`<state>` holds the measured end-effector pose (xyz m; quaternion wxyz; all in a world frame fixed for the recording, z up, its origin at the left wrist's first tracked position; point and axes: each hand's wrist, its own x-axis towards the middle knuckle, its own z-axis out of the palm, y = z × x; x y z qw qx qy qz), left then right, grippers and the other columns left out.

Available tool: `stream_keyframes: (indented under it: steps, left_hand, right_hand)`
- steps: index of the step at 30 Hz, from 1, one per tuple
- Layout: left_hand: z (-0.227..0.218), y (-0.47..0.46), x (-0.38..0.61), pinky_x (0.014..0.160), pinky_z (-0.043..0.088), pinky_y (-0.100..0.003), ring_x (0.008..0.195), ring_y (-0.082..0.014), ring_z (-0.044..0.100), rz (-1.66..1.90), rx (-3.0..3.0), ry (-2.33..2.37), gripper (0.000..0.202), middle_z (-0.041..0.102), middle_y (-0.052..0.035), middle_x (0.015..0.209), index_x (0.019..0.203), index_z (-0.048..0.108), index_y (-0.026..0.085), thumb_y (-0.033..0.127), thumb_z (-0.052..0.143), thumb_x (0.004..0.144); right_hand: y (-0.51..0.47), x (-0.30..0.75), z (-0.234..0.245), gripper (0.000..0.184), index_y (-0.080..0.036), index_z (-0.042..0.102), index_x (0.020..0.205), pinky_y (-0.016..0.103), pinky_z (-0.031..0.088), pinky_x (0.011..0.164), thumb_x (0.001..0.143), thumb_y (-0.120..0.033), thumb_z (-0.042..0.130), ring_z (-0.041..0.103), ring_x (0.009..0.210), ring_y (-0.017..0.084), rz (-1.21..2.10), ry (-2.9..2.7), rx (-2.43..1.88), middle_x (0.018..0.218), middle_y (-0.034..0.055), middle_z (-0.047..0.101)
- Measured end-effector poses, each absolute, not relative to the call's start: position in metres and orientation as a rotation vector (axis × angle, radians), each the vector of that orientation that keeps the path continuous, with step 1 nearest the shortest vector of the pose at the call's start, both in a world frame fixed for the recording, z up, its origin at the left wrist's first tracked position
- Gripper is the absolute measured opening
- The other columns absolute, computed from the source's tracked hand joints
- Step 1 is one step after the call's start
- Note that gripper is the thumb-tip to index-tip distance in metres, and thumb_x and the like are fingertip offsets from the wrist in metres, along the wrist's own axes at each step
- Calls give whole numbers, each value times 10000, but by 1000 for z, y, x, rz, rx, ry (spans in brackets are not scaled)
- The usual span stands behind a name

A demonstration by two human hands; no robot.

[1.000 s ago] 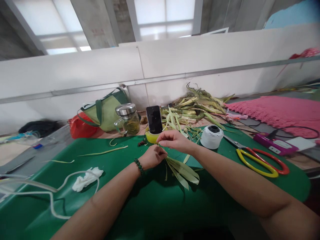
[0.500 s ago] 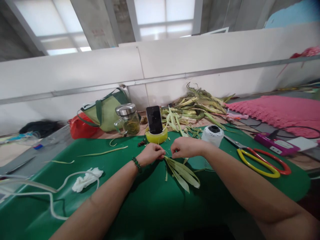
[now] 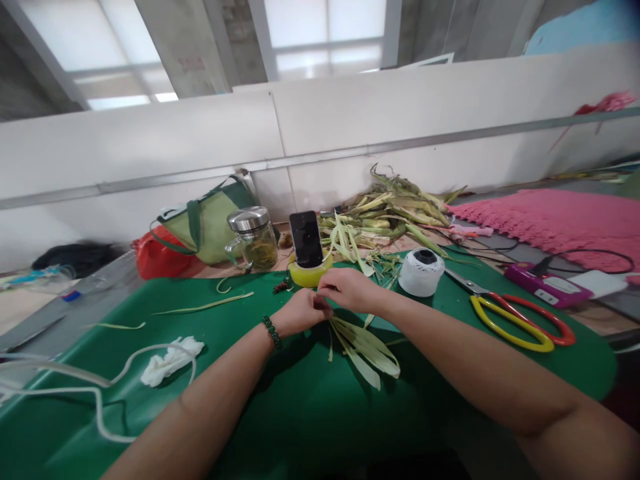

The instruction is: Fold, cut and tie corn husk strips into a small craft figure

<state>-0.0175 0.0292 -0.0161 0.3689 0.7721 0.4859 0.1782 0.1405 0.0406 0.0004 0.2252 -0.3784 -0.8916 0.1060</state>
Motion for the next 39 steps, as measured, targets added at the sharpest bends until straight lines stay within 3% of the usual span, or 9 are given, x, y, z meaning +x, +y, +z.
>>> stream_keyframes:
  steps: [5, 9, 11, 18, 22, 25, 29, 33, 39]
  left_hand:
    - [-16, 30, -15, 590, 447, -246, 552, -123, 546, 541, 1669, 1313, 142, 615, -24, 552, 571, 649, 113, 228, 618, 649]
    - [-13, 31, -18, 569, 424, -234, 514, -97, 507, 563, 1543, 1289, 215, 586, -12, 526, 571, 651, 110, 313, 664, 641]
    - [-11, 31, -20, 549, 403, -226, 493, -85, 480, 559, 1529, 1246, 254, 560, 0, 502, 538, 633, 110, 344, 687, 620]
    - [-1, 25, -21, 523, 369, -214, 505, -78, 472, 532, 1467, 1204, 254, 569, -3, 527, 536, 616, 113, 341, 705, 603]
    - [-1, 25, -22, 517, 360, -206, 489, -66, 452, 519, 1462, 1164, 189, 563, 8, 515, 561, 636, 108, 284, 697, 591]
    - [-4, 27, -23, 560, 399, -217, 518, -78, 488, 543, 1498, 1149, 121, 602, 5, 558, 629, 671, 110, 205, 697, 558]
    - [-6, 28, -23, 638, 439, -251, 598, -118, 549, 593, 1743, 1152, 63, 648, -20, 634, 641, 668, 117, 160, 646, 599]
    - [-5, 25, -21, 622, 431, -243, 631, -128, 546, 644, 2073, 1182, 45, 621, -2, 649, 670, 616, 142, 123, 580, 651]
    - [0, 19, -20, 678, 415, -254, 714, -155, 550, 610, 2495, 1309, 153, 612, -3, 686, 672, 604, 180, 54, 519, 650]
  right_hand:
    - [40, 143, 4, 178, -152, 689, 850, 231, 336, 636, 843, -238, 534, 528, 774, 148, 83, -2249, -1086, 875, 71, 610]
    - [33, 152, 17, 323, -169, 693, 637, 235, 263, 531, 818, -404, 565, 484, 600, 124, 124, -2425, -1165, 631, 33, 596]
    - [30, 153, 18, 309, -188, 705, 628, 242, 215, 493, 762, -449, 608, 444, 527, 114, 202, -2577, -1253, 559, 20, 585]
    - [30, 147, 10, 171, -179, 685, 627, 237, 198, 474, 722, -226, 550, 373, 489, 95, 289, -2686, -1220, 544, 12, 570]
    - [31, 151, 11, 220, -150, 635, 570, 229, 199, 464, 741, -270, 563, 338, 459, 76, 493, -2678, -1088, 479, -17, 487]
    - [35, 152, 12, 254, -141, 606, 597, 213, 244, 482, 763, -330, 568, 390, 504, 79, 646, -2527, -1022, 524, -22, 496]
    - [43, 147, 5, 146, -150, 541, 712, 192, 337, 495, 804, -197, 438, 459, 517, 72, 906, -2201, -1117, 672, -13, 545]
    - [46, 142, -2, 100, -169, 496, 727, 190, 399, 462, 716, -90, 435, 495, 459, 82, 1387, -2119, -1249, 588, -42, 507]
    - [42, 143, 3, 188, -175, 532, 780, 192, 415, 474, 682, -63, 416, 506, 522, 89, 1444, -2028, -1184, 664, -27, 578]
